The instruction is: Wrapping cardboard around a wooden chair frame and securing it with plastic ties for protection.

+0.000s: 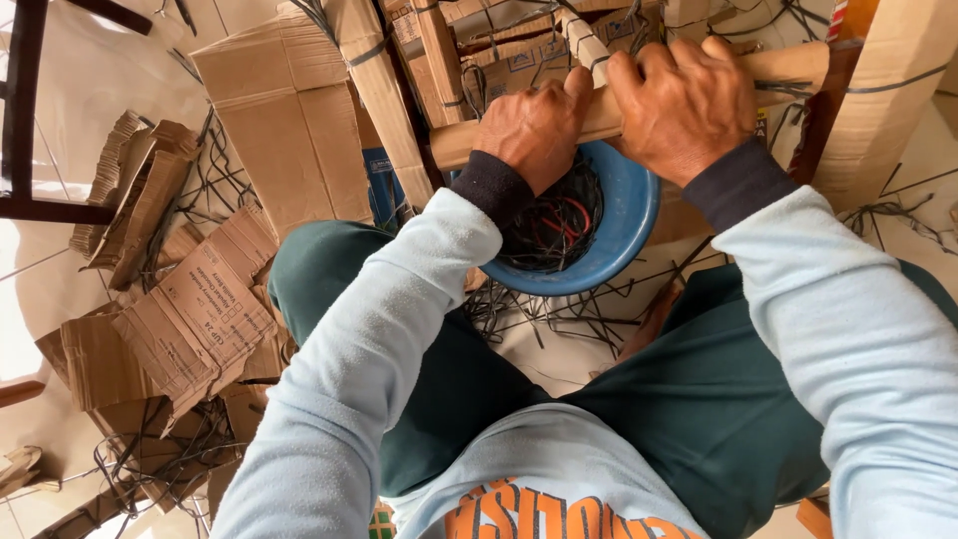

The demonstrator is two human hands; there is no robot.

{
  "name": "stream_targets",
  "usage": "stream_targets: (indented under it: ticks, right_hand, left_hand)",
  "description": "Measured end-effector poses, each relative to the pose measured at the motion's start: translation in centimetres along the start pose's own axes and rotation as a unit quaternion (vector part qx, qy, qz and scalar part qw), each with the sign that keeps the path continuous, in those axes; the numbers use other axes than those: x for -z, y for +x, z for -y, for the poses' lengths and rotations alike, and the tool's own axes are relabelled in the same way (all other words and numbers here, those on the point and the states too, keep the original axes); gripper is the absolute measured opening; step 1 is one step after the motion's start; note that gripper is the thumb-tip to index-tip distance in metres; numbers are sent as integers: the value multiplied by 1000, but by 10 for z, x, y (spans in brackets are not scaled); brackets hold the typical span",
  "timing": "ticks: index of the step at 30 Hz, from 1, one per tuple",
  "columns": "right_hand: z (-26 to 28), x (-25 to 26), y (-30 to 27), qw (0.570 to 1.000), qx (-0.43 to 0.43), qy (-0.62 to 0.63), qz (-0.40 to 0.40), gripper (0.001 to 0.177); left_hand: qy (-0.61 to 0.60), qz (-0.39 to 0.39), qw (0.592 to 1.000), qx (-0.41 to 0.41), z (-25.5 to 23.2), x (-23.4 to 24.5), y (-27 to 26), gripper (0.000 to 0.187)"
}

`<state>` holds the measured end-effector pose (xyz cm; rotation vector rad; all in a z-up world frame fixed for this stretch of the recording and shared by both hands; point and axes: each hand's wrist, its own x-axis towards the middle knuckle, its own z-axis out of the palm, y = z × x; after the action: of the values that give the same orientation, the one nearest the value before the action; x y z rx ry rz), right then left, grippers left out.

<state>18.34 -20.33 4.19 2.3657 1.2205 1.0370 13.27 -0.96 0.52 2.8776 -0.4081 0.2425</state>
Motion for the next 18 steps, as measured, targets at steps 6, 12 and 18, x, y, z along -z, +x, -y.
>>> stream_targets:
  ticks: [6, 12, 18]
  right_hand:
    - [1, 4, 2, 1000, -16, 5, -7, 6]
    - [13, 8, -2, 998, -63, 22, -7, 7]
    - [14, 9, 1, 998, -62, 18, -21, 6]
  left_hand:
    - [-8, 13, 1000, 7, -4, 9, 1, 23]
    - [56, -65, 996, 10, -6, 3, -9, 24]
    - [175, -174, 969, -29, -15, 15, -14, 8]
